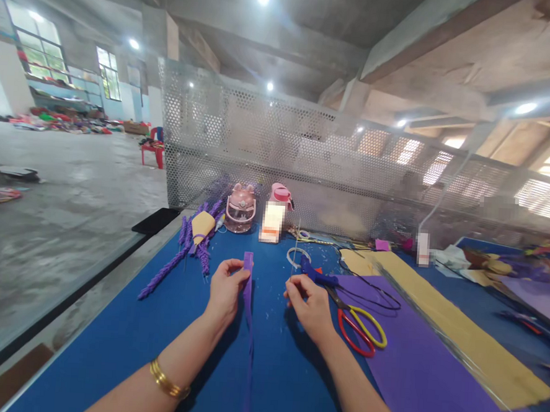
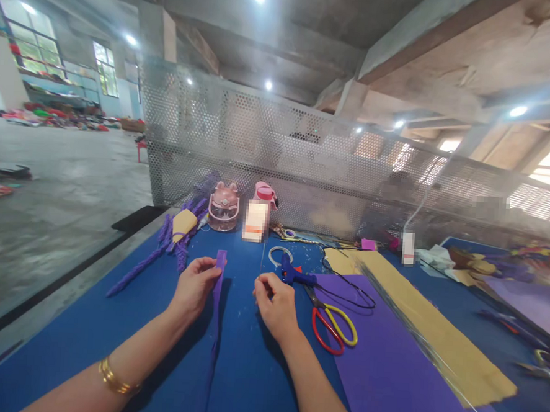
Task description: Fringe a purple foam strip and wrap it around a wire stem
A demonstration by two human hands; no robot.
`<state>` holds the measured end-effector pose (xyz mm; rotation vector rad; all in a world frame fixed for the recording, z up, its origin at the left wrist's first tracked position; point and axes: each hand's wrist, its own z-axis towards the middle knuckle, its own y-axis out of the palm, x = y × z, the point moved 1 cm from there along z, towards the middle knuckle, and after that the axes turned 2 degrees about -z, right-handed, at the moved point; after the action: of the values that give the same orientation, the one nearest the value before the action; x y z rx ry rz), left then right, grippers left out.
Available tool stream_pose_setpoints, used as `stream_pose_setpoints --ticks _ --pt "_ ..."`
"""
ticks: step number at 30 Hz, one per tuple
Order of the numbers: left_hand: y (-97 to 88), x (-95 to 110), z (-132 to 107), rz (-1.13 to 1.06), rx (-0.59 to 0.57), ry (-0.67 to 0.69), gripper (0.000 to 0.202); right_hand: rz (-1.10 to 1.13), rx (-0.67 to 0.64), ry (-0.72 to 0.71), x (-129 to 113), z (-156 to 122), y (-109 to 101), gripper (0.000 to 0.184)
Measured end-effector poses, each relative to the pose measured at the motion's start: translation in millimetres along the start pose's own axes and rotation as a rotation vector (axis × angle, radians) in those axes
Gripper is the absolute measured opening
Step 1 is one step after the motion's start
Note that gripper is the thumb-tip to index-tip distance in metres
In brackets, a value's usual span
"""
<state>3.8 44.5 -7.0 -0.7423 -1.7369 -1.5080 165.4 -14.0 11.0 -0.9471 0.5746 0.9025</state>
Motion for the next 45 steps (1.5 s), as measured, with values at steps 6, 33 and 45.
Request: stream_pose_setpoints --ticks 6,33,45 --pt "3.0 2.5 -3.0 -0.033 -0.023 0.027 0.032 0.170 -0.310 0.196 -15.0 2.0 -5.0 0.020" --pt "7.7 13.1 -10.8 -0.056 -0.072 -0.100 0.031 0.047 -0.438 0.189 1.5 -11.1 4.3 0.016" --pt "8.0 14.4 -11.8 -0.064 -0.096 -0.090 0.031 0.040 -0.440 0.197 6.4 -12.1 6.0 0.015"
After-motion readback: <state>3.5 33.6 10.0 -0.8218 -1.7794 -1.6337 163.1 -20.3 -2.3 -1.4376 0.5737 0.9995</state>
